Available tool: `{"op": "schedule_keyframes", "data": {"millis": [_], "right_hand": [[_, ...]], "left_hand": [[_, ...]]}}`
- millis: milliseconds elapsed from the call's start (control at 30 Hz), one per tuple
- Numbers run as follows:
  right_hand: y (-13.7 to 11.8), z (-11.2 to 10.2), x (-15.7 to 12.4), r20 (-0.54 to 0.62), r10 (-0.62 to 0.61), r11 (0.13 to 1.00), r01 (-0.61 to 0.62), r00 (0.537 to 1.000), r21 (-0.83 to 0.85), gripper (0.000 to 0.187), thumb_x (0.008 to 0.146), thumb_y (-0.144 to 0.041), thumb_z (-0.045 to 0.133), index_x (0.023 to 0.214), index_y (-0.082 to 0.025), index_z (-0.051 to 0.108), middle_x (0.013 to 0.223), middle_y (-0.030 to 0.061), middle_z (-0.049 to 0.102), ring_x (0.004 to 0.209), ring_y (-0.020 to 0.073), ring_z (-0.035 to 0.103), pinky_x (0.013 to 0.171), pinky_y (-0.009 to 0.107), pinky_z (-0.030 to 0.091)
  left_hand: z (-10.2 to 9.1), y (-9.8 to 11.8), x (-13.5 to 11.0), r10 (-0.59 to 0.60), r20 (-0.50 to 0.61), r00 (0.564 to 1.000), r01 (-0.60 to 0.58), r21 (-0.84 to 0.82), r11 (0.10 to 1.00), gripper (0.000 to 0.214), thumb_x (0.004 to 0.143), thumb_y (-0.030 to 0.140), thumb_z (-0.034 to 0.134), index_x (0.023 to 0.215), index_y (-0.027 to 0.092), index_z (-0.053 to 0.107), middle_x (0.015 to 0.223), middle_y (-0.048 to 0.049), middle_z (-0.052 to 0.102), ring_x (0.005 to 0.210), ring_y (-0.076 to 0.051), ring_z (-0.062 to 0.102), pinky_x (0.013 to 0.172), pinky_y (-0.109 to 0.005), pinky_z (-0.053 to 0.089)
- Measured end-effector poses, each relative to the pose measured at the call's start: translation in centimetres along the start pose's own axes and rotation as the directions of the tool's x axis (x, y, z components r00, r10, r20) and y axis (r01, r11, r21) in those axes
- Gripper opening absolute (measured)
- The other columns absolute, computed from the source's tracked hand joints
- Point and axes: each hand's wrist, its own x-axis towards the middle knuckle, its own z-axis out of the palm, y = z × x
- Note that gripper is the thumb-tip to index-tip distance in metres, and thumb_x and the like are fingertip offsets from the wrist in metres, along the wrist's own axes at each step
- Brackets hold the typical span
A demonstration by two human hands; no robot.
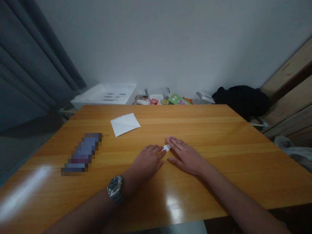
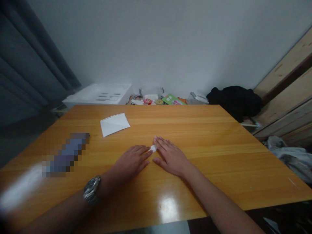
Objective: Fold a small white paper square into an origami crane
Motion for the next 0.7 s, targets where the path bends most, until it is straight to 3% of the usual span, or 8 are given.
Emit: {"op": "schedule_keyframes", "data": {"millis": [100, 233, 700], "right_hand": [[-0.7, 0.4, 0.0, 0.083, -0.066, 0.997, 0.063, 0.994, 0.042, 0.07, 0.102, -0.055, 0.037, 0.16, -0.019, 0.02, 0.164, 0.0086, 0.021, 0.152, 0.0219, 0.02, 0.124, 0.044, 0.022], [-1.0, 0.7, 0.0, 0.123, -0.045, 0.998, 0.04, 0.991, 0.045, 0.069, 0.103, -0.055, 0.033, 0.159, -0.016, 0.021, 0.164, 0.0102, 0.02, 0.152, 0.0223, 0.02, 0.125, 0.045, 0.02], [0.7, 0.9, -0.7, 0.064, 0.012, 1.0, -0.011, 0.998, -0.008, 0.067, 0.103, -0.052, 0.035, 0.16, -0.021, 0.016, 0.163, 0.0109, 0.025, 0.151, 0.025, 0.025, 0.123, 0.05, 0.025]], "left_hand": [[0.1, -0.1, 0.0, -0.005, -0.017, 1.0, 0.005, -0.02, 1.0, 0.039, 0.098, 0.031, 0.055, 0.134, 0.017, 0.056, 0.131, -0.0123, 0.062, 0.123, -0.026, 0.055, 0.108, -0.043, 0.04], [0.0, -0.2, -0.2, -0.012, -0.013, 1.0, 0.012, -0.025, 1.0, 0.042, 0.097, 0.031, 0.055, 0.136, 0.016, 0.054, 0.131, -0.0122, 0.062, 0.122, -0.027, 0.055, 0.107, -0.043, 0.04], [0.1, 0.4, -0.6, -0.037, -0.005, 0.999, 0.037, -0.018, 0.999, 0.042, 0.097, 0.029, 0.056, 0.136, 0.016, 0.054, 0.14, -0.0113, 0.058, 0.126, -0.029, 0.053, 0.109, -0.045, 0.038]]}}
